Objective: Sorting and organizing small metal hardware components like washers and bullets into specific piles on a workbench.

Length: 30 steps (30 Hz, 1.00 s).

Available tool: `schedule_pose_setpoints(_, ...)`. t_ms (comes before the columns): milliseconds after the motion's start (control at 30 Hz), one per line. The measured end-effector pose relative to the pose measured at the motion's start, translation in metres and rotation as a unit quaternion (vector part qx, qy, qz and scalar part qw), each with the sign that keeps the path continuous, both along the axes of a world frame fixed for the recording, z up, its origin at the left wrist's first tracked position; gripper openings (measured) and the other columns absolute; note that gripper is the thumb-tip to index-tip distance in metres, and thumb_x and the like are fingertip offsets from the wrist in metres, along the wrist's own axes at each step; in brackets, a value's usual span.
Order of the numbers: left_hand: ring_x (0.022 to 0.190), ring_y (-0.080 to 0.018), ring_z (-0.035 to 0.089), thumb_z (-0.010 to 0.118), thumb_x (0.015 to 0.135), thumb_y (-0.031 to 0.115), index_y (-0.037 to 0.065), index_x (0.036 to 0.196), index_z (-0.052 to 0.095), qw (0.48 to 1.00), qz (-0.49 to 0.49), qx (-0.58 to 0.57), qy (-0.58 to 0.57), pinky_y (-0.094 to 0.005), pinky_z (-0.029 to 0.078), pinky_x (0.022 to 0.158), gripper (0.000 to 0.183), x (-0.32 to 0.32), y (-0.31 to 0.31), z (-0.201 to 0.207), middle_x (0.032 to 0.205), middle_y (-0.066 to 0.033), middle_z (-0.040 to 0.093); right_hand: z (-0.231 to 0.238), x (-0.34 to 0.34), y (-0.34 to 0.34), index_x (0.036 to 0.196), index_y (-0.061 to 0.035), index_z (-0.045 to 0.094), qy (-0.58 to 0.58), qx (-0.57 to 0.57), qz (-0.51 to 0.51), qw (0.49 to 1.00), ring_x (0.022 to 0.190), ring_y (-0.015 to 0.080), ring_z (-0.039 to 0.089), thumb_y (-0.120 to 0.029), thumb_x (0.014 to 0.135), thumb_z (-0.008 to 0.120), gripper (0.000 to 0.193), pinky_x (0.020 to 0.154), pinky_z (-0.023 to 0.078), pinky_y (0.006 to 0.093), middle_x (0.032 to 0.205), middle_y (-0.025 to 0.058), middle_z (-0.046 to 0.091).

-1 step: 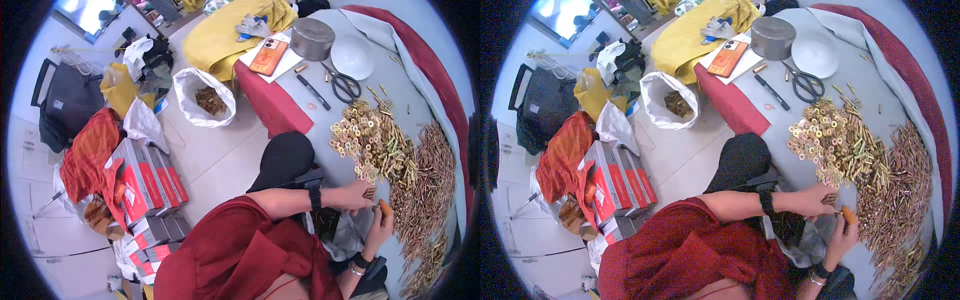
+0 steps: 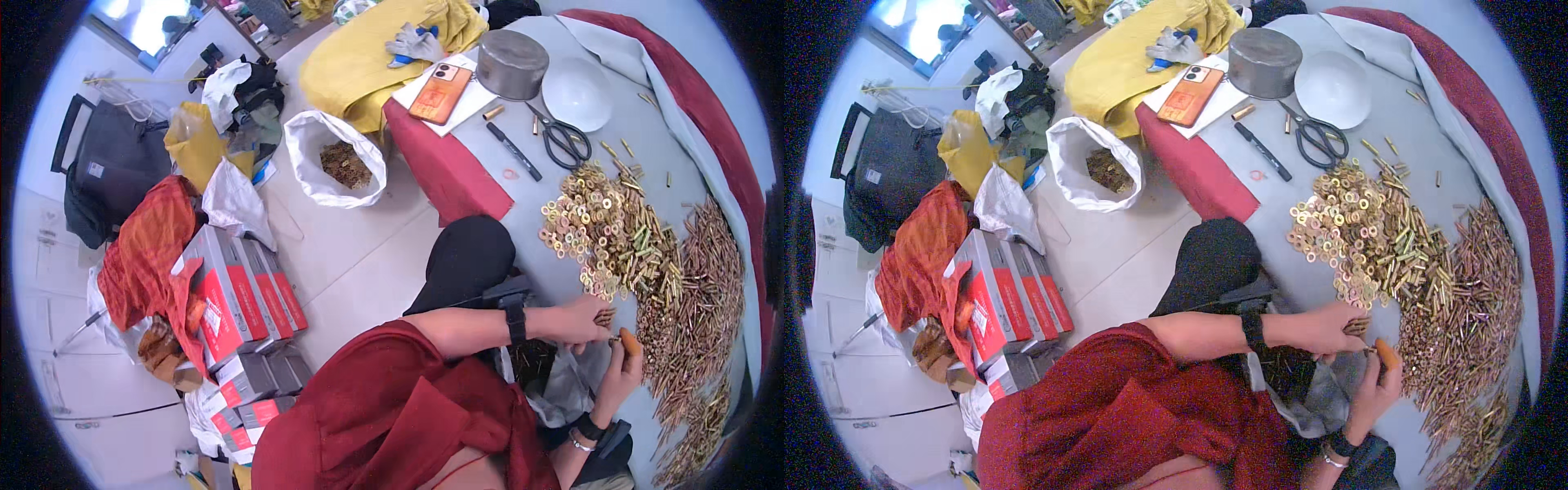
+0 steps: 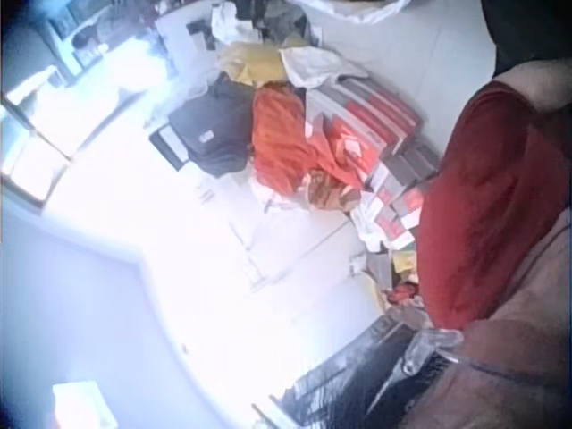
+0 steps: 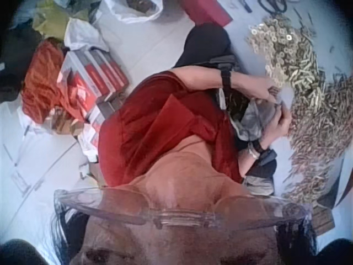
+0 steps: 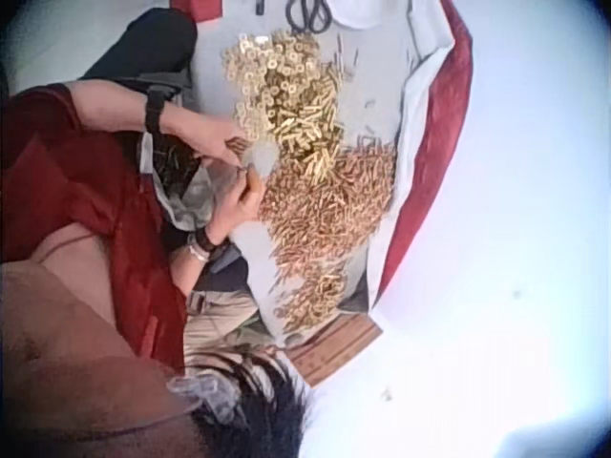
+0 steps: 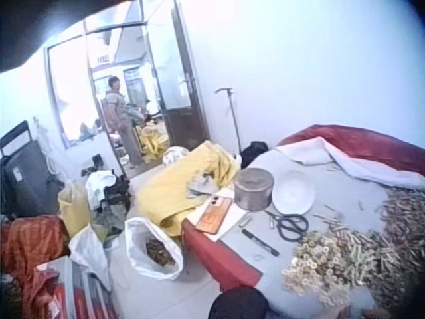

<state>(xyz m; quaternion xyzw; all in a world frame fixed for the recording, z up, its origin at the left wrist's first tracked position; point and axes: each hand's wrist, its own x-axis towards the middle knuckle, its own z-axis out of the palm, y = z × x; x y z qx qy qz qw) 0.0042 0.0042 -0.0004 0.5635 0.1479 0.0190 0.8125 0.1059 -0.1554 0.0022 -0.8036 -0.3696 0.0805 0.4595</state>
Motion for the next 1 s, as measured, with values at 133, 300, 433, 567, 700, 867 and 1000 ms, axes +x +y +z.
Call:
schedule_pose_setpoints(133,0.041,-0.0131,0.053,0.060,0.081,0.015,0.002,0.085,0.048,0.998,-0.052,0.007,0.018,-0.0269,0.040,0.033,0.018,0.003,0.004,0.003,0.059,-0.0054,0.053,0.006,-0.003,-0.004,0.102,0.0026,0.061,0.025,0.017,-0.003,1.000,0.087,0.0195,0.059,0.000,0.083,0.056,0.020,0.081,0.046,0.0297,0.097,0.0106,0.063)
schedule_pose_setpoints(300,0.040,-0.0137,0.053,0.061,0.081,0.016,0.002,0.084,0.048,0.997,-0.075,0.018,0.013,-0.0276,0.042,0.034,0.019,0.003,0.004,0.000,0.060,-0.0060,0.054,0.015,-0.004,-0.006,0.101,0.0020,0.061,-0.009,0.007,0.027,1.000,0.085,0.0203,0.059,0.000,0.083,0.056,0.019,0.080,0.046,0.0302,0.096,0.0112,0.063)
schedule_pose_setpoints(433,0.042,-0.0144,0.055,0.061,0.082,0.016,0.002,0.083,0.048,0.996,-0.059,0.070,-0.019,-0.0289,0.044,0.036,0.020,0.006,-0.003,-0.008,0.062,-0.0064,0.054,0.036,-0.012,0.001,0.092,0.0022,0.059,-0.105,-0.088,0.042,0.990,0.080,0.0248,0.058,-0.004,0.085,0.055,0.010,0.074,0.045,0.0325,0.088,0.0141,0.061)
schedule_pose_setpoints(567,0.044,-0.0139,0.055,0.060,0.083,0.015,0.001,0.086,0.048,0.995,-0.044,0.090,-0.027,-0.0295,0.045,0.039,0.019,0.005,-0.005,-0.003,0.062,-0.0063,0.054,0.037,-0.011,0.005,0.084,0.0016,0.056,-0.165,-0.139,0.044,0.975,0.071,0.0315,0.054,-0.011,0.090,0.049,0.015,0.067,0.043,0.0375,0.078,0.0164,0.057)
schedule_pose_setpoints(700,0.044,-0.0137,0.055,0.060,0.083,0.015,0.002,0.088,0.049,0.995,-0.032,0.088,-0.019,-0.0291,0.045,0.039,0.018,0.007,-0.008,-0.010,0.063,-0.0060,0.054,0.029,-0.002,0.007,0.082,0.0005,0.054,-0.117,-0.225,0.020,0.967,0.070,0.0348,0.051,-0.015,0.092,0.046,0.020,0.066,0.042,0.0395,0.078,0.0183,0.054)
schedule_pose_setpoints(867,0.045,-0.0110,0.053,0.059,0.085,0.020,0.004,0.091,0.050,1.000,0.004,-0.008,-0.017,-0.0257,0.043,0.038,0.020,0.006,-0.008,-0.008,0.069,-0.0039,0.057,0.020,-0.019,0.014,0.103,-0.0010,0.061,0.029,-0.003,-0.053,0.998,0.076,0.0191,0.056,-0.015,0.092,0.048,0.022,0.070,0.044,0.0305,0.087,0.0094,0.062)
schedule_pose_setpoints(1000,0.049,-0.0080,0.053,0.058,0.085,0.028,0.006,0.096,0.052,0.999,-0.039,-0.015,-0.020,-0.0214,0.042,0.039,0.026,0.005,-0.002,0.003,0.074,-0.0023,0.058,0.020,-0.019,0.012,0.106,-0.0009,0.063,0.073,0.008,-0.072,0.995,0.080,0.0128,0.057,-0.011,0.088,0.053,0.023,0.073,0.045,0.0258,0.089,0.0058,0.064)
